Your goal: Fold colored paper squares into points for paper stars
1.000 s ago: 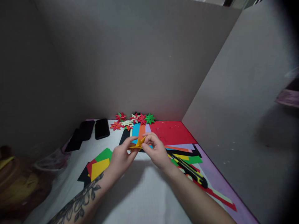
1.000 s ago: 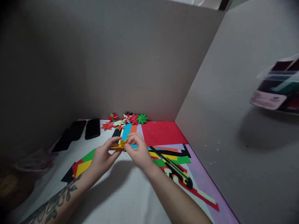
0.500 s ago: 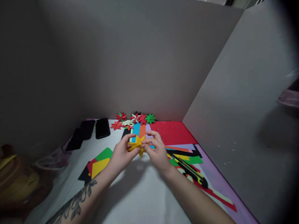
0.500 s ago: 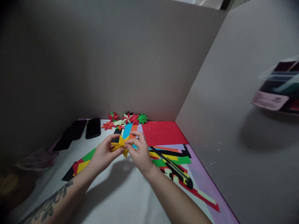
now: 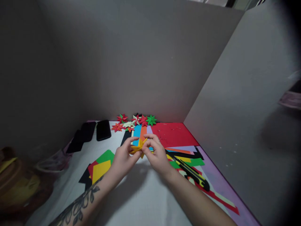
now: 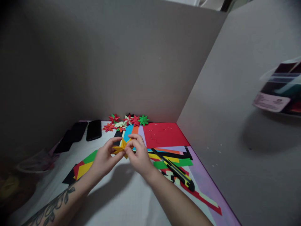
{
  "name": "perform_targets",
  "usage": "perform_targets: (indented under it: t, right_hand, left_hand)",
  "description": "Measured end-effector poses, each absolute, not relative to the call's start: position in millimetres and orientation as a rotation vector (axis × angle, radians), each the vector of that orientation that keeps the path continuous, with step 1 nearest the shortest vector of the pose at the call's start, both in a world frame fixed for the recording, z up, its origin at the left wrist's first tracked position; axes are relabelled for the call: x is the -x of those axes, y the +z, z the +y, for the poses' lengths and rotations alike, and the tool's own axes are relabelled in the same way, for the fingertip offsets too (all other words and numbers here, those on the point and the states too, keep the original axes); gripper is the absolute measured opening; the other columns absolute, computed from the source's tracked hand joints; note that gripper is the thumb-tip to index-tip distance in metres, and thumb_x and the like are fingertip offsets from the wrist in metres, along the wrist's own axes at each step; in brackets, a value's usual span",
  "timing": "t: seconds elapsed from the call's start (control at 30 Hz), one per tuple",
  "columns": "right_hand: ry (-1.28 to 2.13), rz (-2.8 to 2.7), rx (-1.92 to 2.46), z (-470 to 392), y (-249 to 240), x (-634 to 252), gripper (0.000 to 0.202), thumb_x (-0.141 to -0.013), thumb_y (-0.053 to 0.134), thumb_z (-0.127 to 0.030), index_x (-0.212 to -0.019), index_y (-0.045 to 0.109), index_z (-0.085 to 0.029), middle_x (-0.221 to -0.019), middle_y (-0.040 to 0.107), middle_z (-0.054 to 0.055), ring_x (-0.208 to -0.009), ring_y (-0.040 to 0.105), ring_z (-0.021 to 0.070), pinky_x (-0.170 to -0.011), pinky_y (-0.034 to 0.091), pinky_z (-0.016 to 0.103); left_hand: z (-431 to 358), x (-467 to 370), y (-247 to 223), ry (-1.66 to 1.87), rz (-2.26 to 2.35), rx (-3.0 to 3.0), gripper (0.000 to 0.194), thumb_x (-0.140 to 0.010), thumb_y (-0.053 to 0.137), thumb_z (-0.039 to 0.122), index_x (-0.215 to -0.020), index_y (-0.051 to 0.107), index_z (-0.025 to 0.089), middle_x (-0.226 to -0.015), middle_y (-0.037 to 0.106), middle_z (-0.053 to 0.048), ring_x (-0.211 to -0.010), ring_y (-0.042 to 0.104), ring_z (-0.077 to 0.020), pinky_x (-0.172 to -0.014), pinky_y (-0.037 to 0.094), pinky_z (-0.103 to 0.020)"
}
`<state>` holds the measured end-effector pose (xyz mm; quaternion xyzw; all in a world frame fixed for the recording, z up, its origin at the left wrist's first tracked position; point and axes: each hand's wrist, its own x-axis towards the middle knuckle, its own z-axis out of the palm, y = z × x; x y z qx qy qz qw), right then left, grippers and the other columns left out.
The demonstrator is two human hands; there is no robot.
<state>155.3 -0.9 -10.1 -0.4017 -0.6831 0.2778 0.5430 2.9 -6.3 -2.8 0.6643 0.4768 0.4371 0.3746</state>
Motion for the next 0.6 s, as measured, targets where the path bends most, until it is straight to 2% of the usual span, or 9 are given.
perform_targets:
  t: [0.13, 0.23, 0.3, 0.4, 0.5, 0.6]
  right_hand:
    - [1.016, -1.342, 0.933, 5.3, -18.3, -149.9, 0.01, -0.074, 0.061, -0.023, -0.076, 0.052, -0.019, -0.079, 0.054, 0.0, -0.072, 0.055, 0.0138, -0.063, 0.045, 0.025]
    - [1.131, -1.168, 0.902, 6.4, -20.0, -147.8, 0.027, -0.067, 0.065, -0.021, -0.084, 0.045, -0.022, -0.068, 0.047, -0.007, -0.057, 0.047, 0.0086, -0.053, 0.04, 0.019]
    - [1.158, -1.16, 0.906, 5.4, -19.2, -148.1, 0.031, -0.066, 0.065, -0.02, -0.087, 0.042, -0.023, -0.066, 0.046, -0.008, -0.053, 0.045, 0.0072, -0.05, 0.037, 0.017]
    - [1.187, -1.257, 0.942, 3.9, -19.4, -149.7, 0.03, -0.07, 0.061, -0.019, -0.092, 0.041, -0.023, -0.064, 0.047, -0.009, -0.051, 0.045, 0.007, -0.048, 0.036, 0.016]
    - [1.198, -1.289, 0.944, 4.4, -21.3, -150.6, 0.029, -0.075, 0.058, -0.02, -0.097, 0.041, -0.023, -0.063, 0.051, -0.008, -0.051, 0.047, 0.0076, -0.049, 0.037, 0.017]
    - [1.208, -1.196, 0.886, 6.0, -21.0, -150.4, 0.033, -0.076, 0.059, -0.027, -0.102, 0.039, -0.023, -0.075, 0.058, -0.004, -0.059, 0.054, 0.0091, -0.055, 0.043, 0.02]
  left_hand:
    - [-5.6, -5.0, -3.4, 1.091, 1.264, -1.718, 0.044, -0.075, 0.062, 0.029, -0.115, 0.049, 0.017, -0.073, 0.062, 0.0, -0.067, 0.062, -0.0154, -0.058, 0.046, -0.023]
    - [-4.5, -5.4, -0.9, 1.022, 1.295, -1.713, 0.051, -0.071, 0.064, 0.026, -0.119, 0.048, 0.017, -0.059, 0.049, 0.007, -0.053, 0.051, -0.0109, -0.048, 0.038, -0.019]
    - [-3.7, -4.7, 2.0, 0.971, 1.267, -1.662, 0.056, -0.071, 0.063, 0.026, -0.123, 0.045, 0.016, -0.06, 0.046, 0.008, -0.051, 0.048, -0.0101, -0.047, 0.036, -0.018]
    - [-2.3, -2.5, 5.9, 0.933, 1.203, -1.571, 0.059, -0.072, 0.062, 0.029, -0.126, 0.04, 0.016, -0.067, 0.05, 0.006, -0.057, 0.051, -0.011, -0.051, 0.04, -0.02]
    - [-0.5, 0.1, 6.8, 0.928, 1.196, -1.548, 0.056, -0.071, 0.064, 0.029, -0.122, 0.044, 0.016, -0.064, 0.046, 0.007, -0.055, 0.048, -0.0102, -0.051, 0.039, -0.019]
    - [1.4, 1.9, 5.1, 1.005, 1.204, -1.49, 0.049, -0.071, 0.066, 0.03, -0.115, 0.05, 0.017, -0.06, 0.042, 0.008, -0.052, 0.045, -0.0088, -0.05, 0.036, -0.018]
